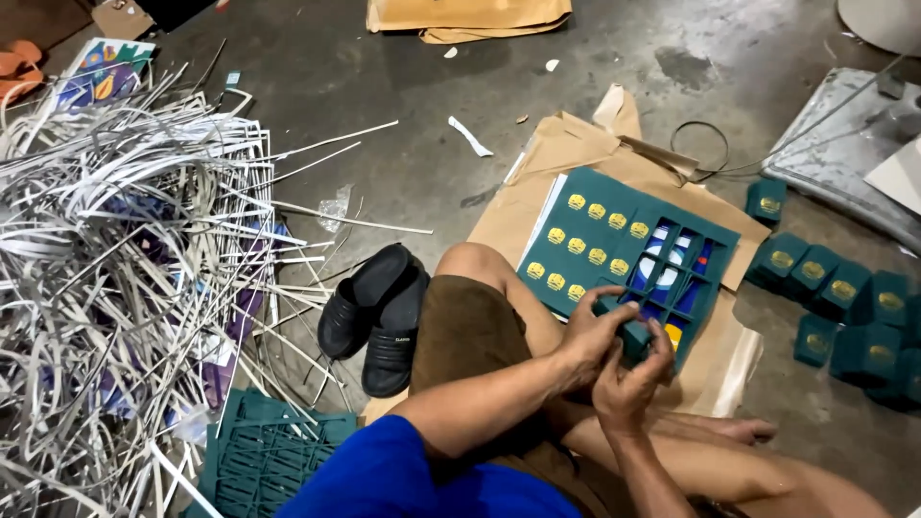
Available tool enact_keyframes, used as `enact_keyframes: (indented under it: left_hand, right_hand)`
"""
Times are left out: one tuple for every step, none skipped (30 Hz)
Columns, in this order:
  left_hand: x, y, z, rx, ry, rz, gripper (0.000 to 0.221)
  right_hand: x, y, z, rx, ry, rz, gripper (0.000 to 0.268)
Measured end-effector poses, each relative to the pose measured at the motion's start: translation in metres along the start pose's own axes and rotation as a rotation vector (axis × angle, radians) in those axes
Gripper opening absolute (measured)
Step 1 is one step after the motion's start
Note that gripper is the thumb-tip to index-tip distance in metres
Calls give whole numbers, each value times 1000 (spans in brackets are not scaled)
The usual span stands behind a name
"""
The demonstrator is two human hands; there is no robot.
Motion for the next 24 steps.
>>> enact_keyframes:
  left_hand:
    - [-5,3,-4,3,-8,-5,39]
    - [-10,5,-9,0,-15,-12,38]
    - [-5,2,-7,0,-14,-13,38]
    - [1,0,-4,-3,-18,-30,37]
    - [6,-1,-2,-5,-23,-47,36]
    - [5,1,-1,-1,-21,-48,36]
    - [4,2,0,-10,-14,-32,34]
    - [5,1,-1,-23,-8,-17,33]
    - [7,0,-1,-24,-8,-19,33]
    - [11,-2,-2,-32,2,-41,33]
    - [15,-3,-3,-40,12,-62,34]
    - [14,-3,-2,-35,12,-61,34]
    - [13,-1,-1,-16,3,-88,34]
    - [12,-1,0,0,-5,-116,34]
    - [7,1,-2,3,-3,-115,34]
    - [5,1,-7,-18,-38,-153,35]
    - [3,1,-12,-39,-72,-190,37]
    - [0,6,-18,-35,-72,-189,37]
    - [-4,9,-24,-40,-70,-240,38]
    - [-10,13,-29,-46,-62,-291,40]
    - [-4,13,-27,-42,-58,-290,40]
    - [2,12,-27,-38,-22,-286,41]
    - [8,11,-26,-34,13,-282,42]
    - [15,12,-26,-35,13,-285,42]
  right_hand:
    - [0,-3,1,-19,19,-91,51]
    - [0,-6,1,-33,37,-180,49]
    - [-4,-1,-3,-33,35,-179,49]
    - [-10,2,-6,-49,70,-115,49]
    - [-17,5,-9,-65,105,-52,50]
    - [-13,2,-6,-69,102,-53,50]
    - [-7,-2,-3,-74,58,-110,52]
    - [0,-6,-2,-74,14,-166,54]
    - [-6,0,-5,-72,13,-167,54]
    - [-12,4,-9,-84,17,-107,55]
    - [-18,7,-13,-96,20,-48,56]
    - [-17,5,-13,-101,19,-50,56]
    - [-17,5,-13,-87,49,-40,55]
    - [-17,4,-13,-71,77,-27,55]
    - [-8,3,-8,-74,76,-27,55]
    - [0,0,-6,-56,70,-30,48]
    - [8,-2,-4,-38,64,-33,41]
    - [6,0,-6,-42,64,-35,41]
    - [3,2,-8,-55,86,-10,40]
    - [1,5,-9,-69,104,18,39]
    - [5,8,-11,-73,101,18,39]
    - [7,8,-15,-117,116,20,39]
    - [9,8,-19,-161,131,21,39]
    - [18,7,-21,-159,129,21,39]
Point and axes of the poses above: each hand's wrist, its own z-axis away from the middle knuckle, its own y-axis out of the back of the hand, x = y × z, the point moved 5 cm from there along -z, towards the middle knuckle, and after that the axes turned 5 degrees about z, right-handed, at the moved point
